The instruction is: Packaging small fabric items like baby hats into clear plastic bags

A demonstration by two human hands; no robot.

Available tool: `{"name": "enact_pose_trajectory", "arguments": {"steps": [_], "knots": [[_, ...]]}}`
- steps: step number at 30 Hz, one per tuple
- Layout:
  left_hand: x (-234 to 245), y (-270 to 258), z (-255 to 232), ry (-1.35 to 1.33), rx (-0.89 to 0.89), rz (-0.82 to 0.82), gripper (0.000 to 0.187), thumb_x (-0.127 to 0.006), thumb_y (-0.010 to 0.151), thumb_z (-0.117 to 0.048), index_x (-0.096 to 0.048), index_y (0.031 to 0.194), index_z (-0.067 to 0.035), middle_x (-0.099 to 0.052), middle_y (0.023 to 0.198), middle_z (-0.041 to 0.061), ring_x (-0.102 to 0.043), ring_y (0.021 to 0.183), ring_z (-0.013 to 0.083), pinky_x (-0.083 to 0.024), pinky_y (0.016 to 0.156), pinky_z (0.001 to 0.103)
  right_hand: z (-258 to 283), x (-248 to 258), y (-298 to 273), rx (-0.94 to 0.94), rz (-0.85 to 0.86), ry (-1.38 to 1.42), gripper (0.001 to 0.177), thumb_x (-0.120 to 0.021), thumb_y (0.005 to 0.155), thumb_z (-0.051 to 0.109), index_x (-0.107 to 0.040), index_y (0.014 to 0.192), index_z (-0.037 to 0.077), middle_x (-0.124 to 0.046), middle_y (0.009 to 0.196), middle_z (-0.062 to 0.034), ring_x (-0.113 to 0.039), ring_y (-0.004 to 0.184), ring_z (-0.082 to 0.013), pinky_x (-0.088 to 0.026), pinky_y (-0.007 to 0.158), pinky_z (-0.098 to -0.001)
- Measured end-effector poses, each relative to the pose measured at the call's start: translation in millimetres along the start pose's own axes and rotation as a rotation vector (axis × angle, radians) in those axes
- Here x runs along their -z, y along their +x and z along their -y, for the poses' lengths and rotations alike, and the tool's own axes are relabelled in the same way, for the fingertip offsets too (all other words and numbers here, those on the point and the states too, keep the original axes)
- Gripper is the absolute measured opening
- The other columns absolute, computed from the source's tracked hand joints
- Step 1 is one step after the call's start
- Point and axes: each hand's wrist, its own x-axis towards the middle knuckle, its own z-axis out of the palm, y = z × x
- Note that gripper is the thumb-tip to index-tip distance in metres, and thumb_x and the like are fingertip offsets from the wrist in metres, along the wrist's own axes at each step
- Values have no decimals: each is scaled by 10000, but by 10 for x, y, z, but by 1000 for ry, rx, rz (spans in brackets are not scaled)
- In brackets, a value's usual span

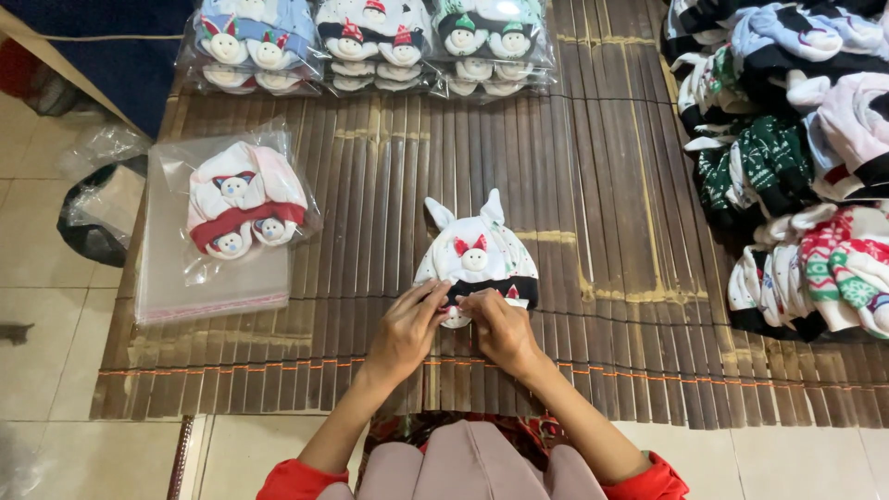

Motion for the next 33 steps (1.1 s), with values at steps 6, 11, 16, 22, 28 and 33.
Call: {"name": "enact_pose_trajectory", "arguments": {"steps": [6,11,16,22,28,33], "knots": [[104,15,-34,71,92,138,160,-712,900,-68,-742,1050,-20,-760,1084,181,-552,1329,432,-453,1106,542,45,25,70,-32,5,62,232,-593,859,-132,-684,885,80,-740,818,-52,-718,650,-298,-596,608,-337],[-51,-38,21,-44,281,-17,202,-780,900,-278,-743,892,-80,-704,1026,78,-621,1158,358,-504,1004,472,4,-146,-8,-254,-24,-63,240,-756,867,50,-674,1084,114,-762,835,-49,-759,727,-278,-601,625,-377],[-163,-20,23,138,376,-48,201,-788,877,-276,-680,840,-110,-561,960,40,-598,1023,312,-512,912,436,15,-188,34,-259,-7,-250,296,-786,864,138,-655,1125,91,-719,864,-106,-733,743,-352,-589,608,-481],[-132,-28,-98,153,366,-119,163,-698,933,-202,-657,1071,-126,-543,1033,67,-586,1062,341,-481,950,457,157,-77,93,83,-78,-272,90,-651,968,90,-732,946,122,-703,866,-36,-692,759,-258,-569,731,-305],[31,6,-306,128,239,-157,127,-615,975,-57,-696,1069,-85,-606,1197,134,-556,1266,427,-457,1047,528,295,-125,-32,135,85,-392,273,-605,1029,239,-713,1223,80,-740,1175,-106,-689,1146,-294,-513,957,-387],[323,-104,-192,177,302,-196,86,-688,948,-117,-718,1009,-64,-603,1290,172,-512,1329,475,-428,1077,564,318,-197,-123,128,230,-515,514,-677,938,292,-611,1410,97,-654,1323,-167,-592,1303,-340,-461,1060,-450]]}}
